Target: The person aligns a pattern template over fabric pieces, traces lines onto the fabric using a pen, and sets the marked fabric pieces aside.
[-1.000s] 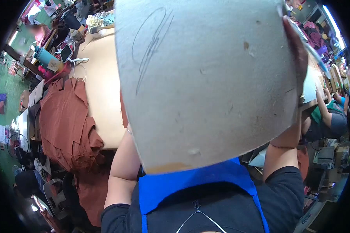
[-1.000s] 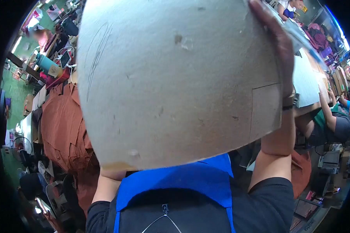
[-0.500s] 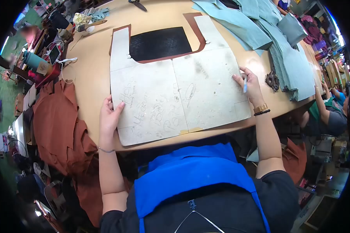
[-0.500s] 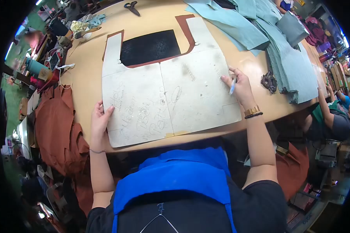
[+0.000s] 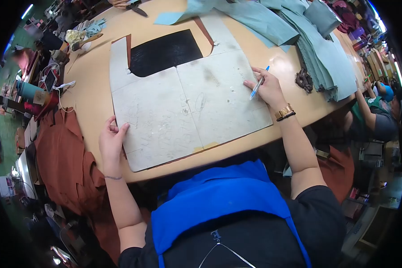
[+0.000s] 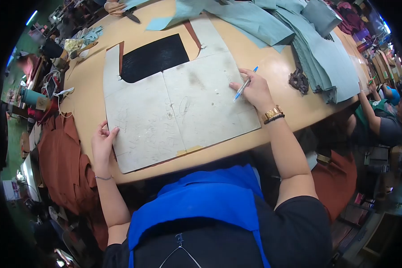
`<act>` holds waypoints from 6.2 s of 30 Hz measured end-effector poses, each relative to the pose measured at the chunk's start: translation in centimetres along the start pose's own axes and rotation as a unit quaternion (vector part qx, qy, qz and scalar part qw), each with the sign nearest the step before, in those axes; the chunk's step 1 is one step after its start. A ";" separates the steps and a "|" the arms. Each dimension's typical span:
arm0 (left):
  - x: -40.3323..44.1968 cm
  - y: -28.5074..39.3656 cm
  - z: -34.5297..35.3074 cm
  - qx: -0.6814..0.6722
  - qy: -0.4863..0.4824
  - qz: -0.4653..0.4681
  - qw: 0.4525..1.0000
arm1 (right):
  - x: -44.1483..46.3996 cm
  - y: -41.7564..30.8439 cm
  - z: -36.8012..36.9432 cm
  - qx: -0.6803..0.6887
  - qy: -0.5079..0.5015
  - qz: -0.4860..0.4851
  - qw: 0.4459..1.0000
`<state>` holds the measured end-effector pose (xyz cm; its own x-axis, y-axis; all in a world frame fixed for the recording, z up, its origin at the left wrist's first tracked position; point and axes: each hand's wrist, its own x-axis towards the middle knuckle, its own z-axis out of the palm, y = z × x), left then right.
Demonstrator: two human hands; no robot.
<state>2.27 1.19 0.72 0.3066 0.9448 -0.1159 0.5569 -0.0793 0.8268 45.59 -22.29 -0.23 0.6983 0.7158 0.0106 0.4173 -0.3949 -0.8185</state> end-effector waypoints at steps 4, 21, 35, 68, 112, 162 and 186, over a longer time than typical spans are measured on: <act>0.3 -0.3 0.0 0.016 0.001 0.005 1.000 | 0.2 -0.1 -0.1 -0.039 0.002 -0.003 0.999; 2.1 -2.3 -1.5 0.016 -0.044 -0.005 0.999 | 1.4 0.6 -1.5 -0.070 -0.030 0.042 0.996; 2.4 -3.8 -1.2 -0.043 -0.040 -0.002 0.998 | 1.0 2.1 -1.7 -0.064 -0.013 0.022 0.998; 2.3 -4.6 -1.2 -0.042 -0.017 0.049 0.998 | 1.8 2.2 -2.0 -0.122 -0.019 -0.016 0.992; 6.0 7.8 10.7 0.261 -0.003 0.318 0.912 | 6.7 -9.6 16.7 0.138 -0.048 -0.264 0.953; 4.8 4.8 10.5 0.308 0.032 0.190 0.932 | 10.1 -15.1 24.7 0.317 -0.100 -0.156 0.930; 4.7 5.1 10.5 0.310 0.028 0.181 0.933 | 13.4 -2.4 9.0 0.093 0.095 -0.176 0.975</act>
<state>14.66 1.84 -1.36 0.5302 0.8340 0.1528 0.7697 -0.5490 0.3257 48.71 -6.60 -3.26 0.6327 0.6619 0.4020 0.5505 -0.0192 -0.8346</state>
